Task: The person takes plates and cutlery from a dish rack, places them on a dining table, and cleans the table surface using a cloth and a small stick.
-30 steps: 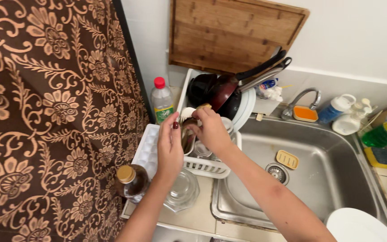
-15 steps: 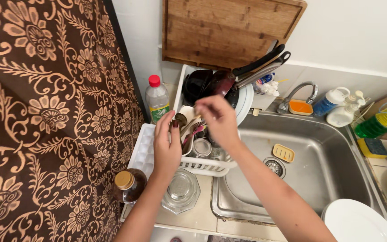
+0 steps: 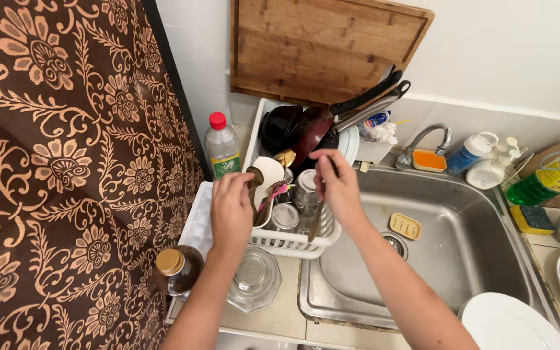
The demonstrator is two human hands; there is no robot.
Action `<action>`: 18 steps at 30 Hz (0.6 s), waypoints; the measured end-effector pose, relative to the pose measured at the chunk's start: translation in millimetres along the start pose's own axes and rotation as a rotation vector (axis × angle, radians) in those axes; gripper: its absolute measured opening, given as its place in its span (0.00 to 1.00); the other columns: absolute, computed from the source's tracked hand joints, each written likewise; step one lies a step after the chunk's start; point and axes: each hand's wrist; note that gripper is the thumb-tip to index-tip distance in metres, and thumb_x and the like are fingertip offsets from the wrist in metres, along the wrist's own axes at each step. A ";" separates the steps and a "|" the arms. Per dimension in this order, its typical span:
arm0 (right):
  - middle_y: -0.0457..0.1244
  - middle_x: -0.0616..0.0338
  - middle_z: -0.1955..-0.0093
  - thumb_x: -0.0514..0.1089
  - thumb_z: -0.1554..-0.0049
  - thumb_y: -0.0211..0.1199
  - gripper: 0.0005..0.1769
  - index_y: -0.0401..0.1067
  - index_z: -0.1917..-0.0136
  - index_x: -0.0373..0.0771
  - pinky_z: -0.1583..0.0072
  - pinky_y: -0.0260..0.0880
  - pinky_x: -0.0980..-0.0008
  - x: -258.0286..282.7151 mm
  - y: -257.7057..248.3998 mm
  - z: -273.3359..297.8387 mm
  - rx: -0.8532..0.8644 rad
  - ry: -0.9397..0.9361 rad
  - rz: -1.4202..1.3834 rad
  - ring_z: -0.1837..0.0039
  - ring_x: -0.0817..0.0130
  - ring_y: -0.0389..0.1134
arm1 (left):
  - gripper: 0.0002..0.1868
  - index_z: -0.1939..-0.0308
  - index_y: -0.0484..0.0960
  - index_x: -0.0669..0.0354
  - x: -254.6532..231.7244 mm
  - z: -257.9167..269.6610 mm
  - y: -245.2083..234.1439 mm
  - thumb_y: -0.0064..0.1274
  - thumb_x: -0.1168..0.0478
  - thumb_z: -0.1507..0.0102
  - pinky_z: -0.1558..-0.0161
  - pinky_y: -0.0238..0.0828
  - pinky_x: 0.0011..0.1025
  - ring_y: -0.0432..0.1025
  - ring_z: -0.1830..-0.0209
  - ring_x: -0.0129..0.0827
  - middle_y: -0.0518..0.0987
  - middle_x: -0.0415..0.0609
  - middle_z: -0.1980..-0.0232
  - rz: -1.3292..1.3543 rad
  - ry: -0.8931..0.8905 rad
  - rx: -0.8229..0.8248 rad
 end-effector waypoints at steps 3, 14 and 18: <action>0.54 0.71 0.65 0.45 0.31 0.51 0.11 0.71 0.43 0.39 0.66 0.53 0.79 -5.1 -1.2 5.5 0.082 0.065 -0.120 0.66 0.82 0.54 | 0.13 0.54 0.86 0.61 -11.2 -4.1 -8.5 0.54 0.73 0.41 0.43 0.63 0.44 0.71 0.45 0.48 0.81 0.48 0.51 -0.125 0.123 -0.056; 0.65 0.63 0.48 0.47 0.29 0.49 0.18 0.72 0.36 0.34 0.41 0.69 0.71 30.6 10.7 17.3 0.256 -0.207 0.028 0.45 0.75 0.65 | 0.13 0.50 0.84 0.62 -84.6 -20.6 -35.8 0.52 0.75 0.36 0.49 0.72 0.39 0.75 0.51 0.46 0.80 0.50 0.52 0.109 0.344 -0.116; 0.66 0.62 0.38 0.52 0.33 0.45 0.24 0.66 0.31 0.36 0.37 0.72 0.65 42.8 7.8 23.9 0.295 0.117 -0.266 0.38 0.71 0.69 | 0.12 0.48 0.84 0.60 -99.6 -19.5 -25.2 0.52 0.72 0.33 0.58 0.76 0.31 0.78 0.57 0.35 0.81 0.49 0.53 0.350 0.212 -0.014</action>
Point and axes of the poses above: each hand's wrist, its own z-axis away from the middle knuckle, its own y-axis out of the palm, x = y × z
